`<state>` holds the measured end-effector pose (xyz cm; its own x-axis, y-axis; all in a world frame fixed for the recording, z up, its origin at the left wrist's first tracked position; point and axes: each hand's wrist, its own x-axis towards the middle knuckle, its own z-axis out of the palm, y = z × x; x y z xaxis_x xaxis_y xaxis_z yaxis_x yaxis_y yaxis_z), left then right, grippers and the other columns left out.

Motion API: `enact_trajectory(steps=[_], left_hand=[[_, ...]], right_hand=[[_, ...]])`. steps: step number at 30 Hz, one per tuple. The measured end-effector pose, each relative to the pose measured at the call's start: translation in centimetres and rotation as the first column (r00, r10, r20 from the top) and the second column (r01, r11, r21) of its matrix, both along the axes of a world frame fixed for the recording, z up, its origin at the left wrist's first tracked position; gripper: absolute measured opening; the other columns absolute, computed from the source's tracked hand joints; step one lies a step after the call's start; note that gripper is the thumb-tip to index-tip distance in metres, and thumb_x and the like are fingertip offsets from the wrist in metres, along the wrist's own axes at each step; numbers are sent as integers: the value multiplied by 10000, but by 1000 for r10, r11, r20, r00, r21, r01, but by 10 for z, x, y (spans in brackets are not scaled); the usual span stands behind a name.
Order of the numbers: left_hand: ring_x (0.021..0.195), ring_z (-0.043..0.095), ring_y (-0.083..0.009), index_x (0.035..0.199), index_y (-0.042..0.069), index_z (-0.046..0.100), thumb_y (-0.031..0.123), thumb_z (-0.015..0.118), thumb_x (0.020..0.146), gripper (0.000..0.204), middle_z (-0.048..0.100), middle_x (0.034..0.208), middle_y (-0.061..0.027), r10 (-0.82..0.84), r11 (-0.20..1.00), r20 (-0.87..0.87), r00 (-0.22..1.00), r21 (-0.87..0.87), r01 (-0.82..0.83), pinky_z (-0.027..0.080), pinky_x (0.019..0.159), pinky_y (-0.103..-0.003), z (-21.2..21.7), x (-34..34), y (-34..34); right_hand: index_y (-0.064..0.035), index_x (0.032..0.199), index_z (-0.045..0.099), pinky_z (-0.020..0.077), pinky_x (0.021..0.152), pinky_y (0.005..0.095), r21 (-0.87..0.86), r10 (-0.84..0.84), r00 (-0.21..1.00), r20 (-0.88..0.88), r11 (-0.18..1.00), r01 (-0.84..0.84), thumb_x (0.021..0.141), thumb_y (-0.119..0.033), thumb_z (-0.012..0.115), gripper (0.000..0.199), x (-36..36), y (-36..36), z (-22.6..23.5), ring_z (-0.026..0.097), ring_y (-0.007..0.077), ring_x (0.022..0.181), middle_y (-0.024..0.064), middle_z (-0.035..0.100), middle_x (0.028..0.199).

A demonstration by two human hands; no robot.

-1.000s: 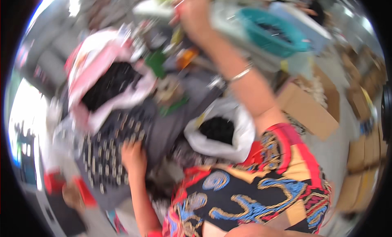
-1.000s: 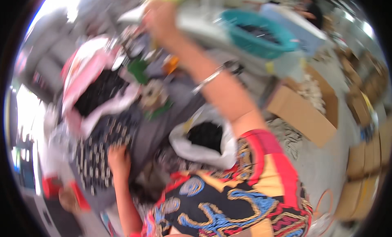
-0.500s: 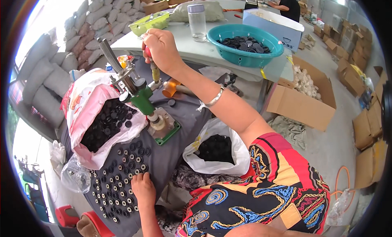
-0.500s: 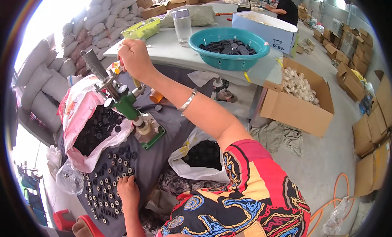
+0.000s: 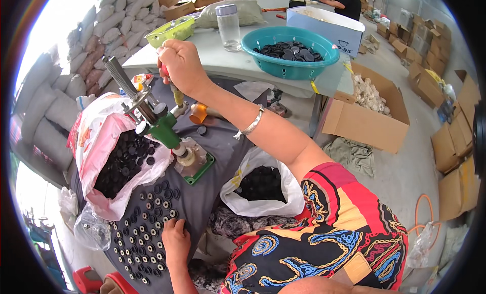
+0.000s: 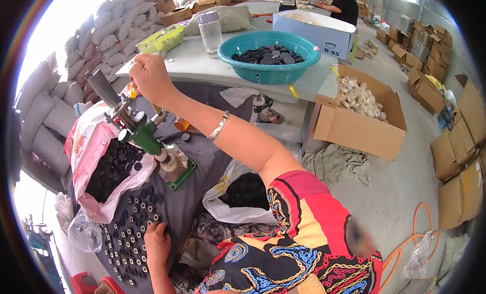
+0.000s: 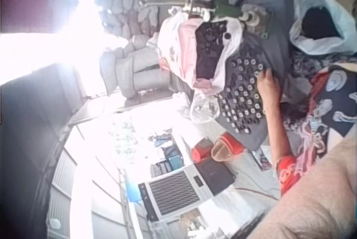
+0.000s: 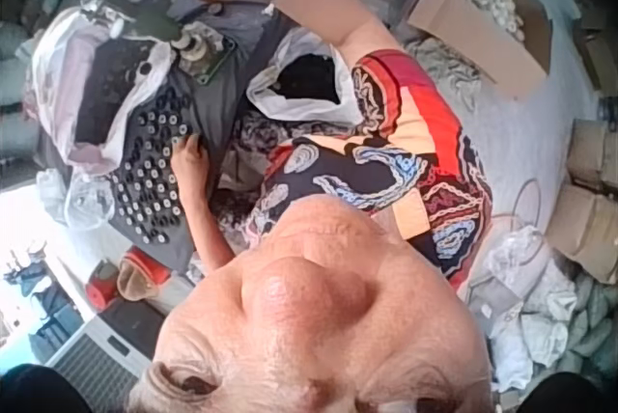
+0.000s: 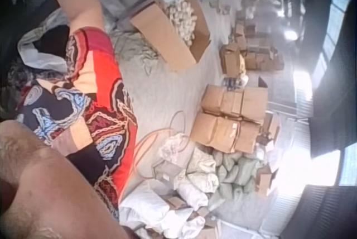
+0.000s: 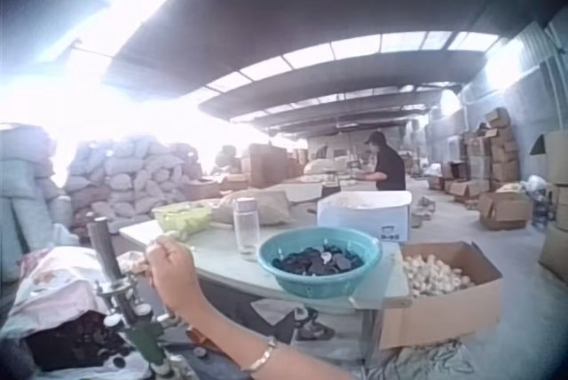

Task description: The person uses a manual press machine to assemble black buttons. They place a button base into the press, pull the lever to secure it, and then transfer the finished button into a teal basket. The process is repeated continuously throughout the clip.

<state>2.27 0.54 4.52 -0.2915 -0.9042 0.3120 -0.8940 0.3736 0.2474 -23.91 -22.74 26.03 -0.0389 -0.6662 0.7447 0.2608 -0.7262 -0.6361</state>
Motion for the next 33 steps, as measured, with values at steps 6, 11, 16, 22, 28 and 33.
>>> enact_trajectory(steps=[6, 11, 16, 22, 28, 33], left_hand=[[840, 627, -373, 962, 10, 662, -56, 629, 658, 312, 618, 958, -179, 79, 997, -176, 981, 29, -75, 510, 729, -438, 10, 3, 7], [935, 615, -370, 1042, 54, 653, 62, 683, 726, 317, 635, 1029, -156, 157, 968, -291, 944, -141, -205, 499, 813, -452, -34, -3, 0], [954, 609, -314, 956, 79, 680, 78, 706, 736, 222, 670, 974, -110, 303, 944, -77, 950, -113, -310, 465, 841, -430, -29, 5, 22], [942, 595, -268, 979, 105, 720, 90, 737, 744, 235, 696, 1007, -55, 325, 874, -300, 897, -266, -406, 421, 799, -397, -38, 4, -9], [963, 588, -234, 964, 134, 731, 107, 752, 744, 223, 707, 971, -12, 412, 830, -197, 890, -322, -455, 387, 822, -407, -51, -2, -23], [955, 592, -228, 960, 136, 745, 128, 765, 740, 221, 714, 942, -2, 420, 841, -174, 891, -294, -454, 392, 824, -394, -47, 1, -29]], right_hand=[[17, 634, 532, 434, 418, 287, -74, -3, 999, 39, 997, 6, 881, -111, 472, 284, 16, -5, 0, 507, 131, 440, 70, 515, 539], [-20, 759, 588, 485, 462, 315, -136, -150, 986, -66, 981, 140, 940, -203, 515, 267, -16, -24, -14, 572, 172, 495, 76, 552, 598], [-53, 788, 580, 456, 440, 296, -38, -32, 999, 33, 999, 33, 923, -253, 513, 251, -13, -17, 0, 535, 174, 470, 62, 524, 601], [-48, 789, 575, 475, 466, 316, -12, -39, 999, 39, 999, 39, 927, -242, 505, 248, -4, -20, 0, 547, 187, 492, 70, 530, 617], [-41, 767, 575, 473, 483, 306, -35, -36, 999, -5, 999, 36, 923, -239, 492, 265, -9, -21, -1, 540, 194, 491, 83, 538, 626], [-34, 766, 578, 462, 477, 301, -40, -63, 998, 4, 997, 63, 920, -225, 486, 262, -7, -14, 2, 534, 192, 485, 83, 536, 618]])
